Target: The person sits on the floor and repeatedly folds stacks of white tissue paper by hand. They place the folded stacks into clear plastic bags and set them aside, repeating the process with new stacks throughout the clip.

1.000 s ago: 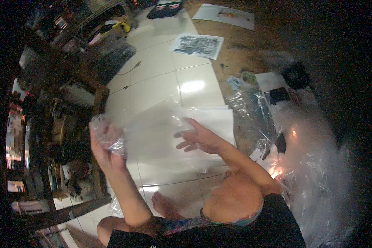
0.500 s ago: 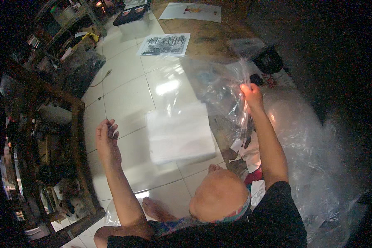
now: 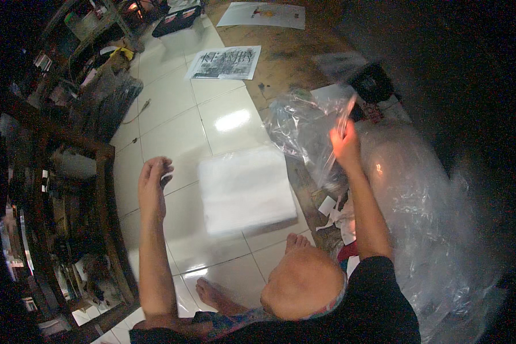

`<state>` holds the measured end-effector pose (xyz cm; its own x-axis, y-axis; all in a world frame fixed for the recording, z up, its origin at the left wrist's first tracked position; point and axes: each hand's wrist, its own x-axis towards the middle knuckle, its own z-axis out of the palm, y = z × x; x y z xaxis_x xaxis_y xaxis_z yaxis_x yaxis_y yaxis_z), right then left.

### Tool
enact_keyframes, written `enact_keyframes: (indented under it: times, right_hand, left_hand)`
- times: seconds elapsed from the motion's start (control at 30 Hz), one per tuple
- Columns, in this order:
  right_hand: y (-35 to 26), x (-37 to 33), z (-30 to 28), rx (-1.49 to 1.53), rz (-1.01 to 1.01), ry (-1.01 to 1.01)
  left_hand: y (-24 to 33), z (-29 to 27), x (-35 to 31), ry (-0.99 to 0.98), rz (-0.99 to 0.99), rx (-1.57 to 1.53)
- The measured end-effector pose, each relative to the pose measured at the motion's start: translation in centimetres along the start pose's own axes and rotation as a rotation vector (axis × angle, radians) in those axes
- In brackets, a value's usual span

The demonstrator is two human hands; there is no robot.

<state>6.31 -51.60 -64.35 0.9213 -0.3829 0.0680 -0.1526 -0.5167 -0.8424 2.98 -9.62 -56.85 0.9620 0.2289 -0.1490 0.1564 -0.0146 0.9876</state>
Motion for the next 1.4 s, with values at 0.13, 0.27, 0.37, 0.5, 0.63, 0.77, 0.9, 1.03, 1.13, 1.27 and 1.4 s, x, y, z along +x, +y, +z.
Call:
enact_keyframes:
  times: [0.13,0.27,0.37,0.5,0.63,0.77,0.9,1.03,1.13,1.27,1.4]
  right_hand:
    - [-13.0,-0.2,-4.1,0.518,-0.152,-0.255]
    - [-20.4,-0.7,-4.5,0.821,-0.264,-0.31]
    - [-22.7,-0.1,-1.7,0.763,-0.43,-0.483]
    - [-25.2,-2.1,5.5,0.62,-0.251,-0.824]
    - [-27.5,-4.5,13.2,0.332,-0.219,-1.006]
    - [-28.1,-8.7,20.0,0.219,-0.279,-1.168]
    - [-26.1,-14.7,26.8,0.124,-0.425,-1.45]
    - [-18.2,-19.4,33.6,-0.234,-0.608,-1.411]
    - [-13.5,-23.6,33.7,-0.359,-0.827,-1.186]
    - [-12.8,-26.5,32.5,-0.522,-0.81,-0.822]
    - [-10.4,-24.3,33.8,-0.383,-0.657,-0.837]
  left_hand:
    - [-0.5,0.1,3.2,-0.211,-0.199,0.016]
    - [-0.2,-1.1,4.4,-0.352,-0.391,0.085]
    - [1.7,-2.6,2.1,-0.525,-0.443,-0.274]
    - [2.4,-6.7,-2.2,-0.426,-0.256,-0.571]
    - [0.1,-13.9,-8.9,0.109,-0.021,-0.331]
    - [-5.2,-15.4,-18.5,0.532,-0.042,-0.406]
    - [-11.7,-13.0,-25.9,0.793,-0.001,-0.665]
    - [-17.9,-12.7,-32.4,0.863,-0.334,-0.307]
    - [-20.0,-13.4,-37.5,0.877,-0.428,-0.254]
    - [-20.3,-14.2,-40.7,1.112,-0.323,-0.648]
    - [-20.4,-16.8,-43.2,1.443,-0.237,-1.023]
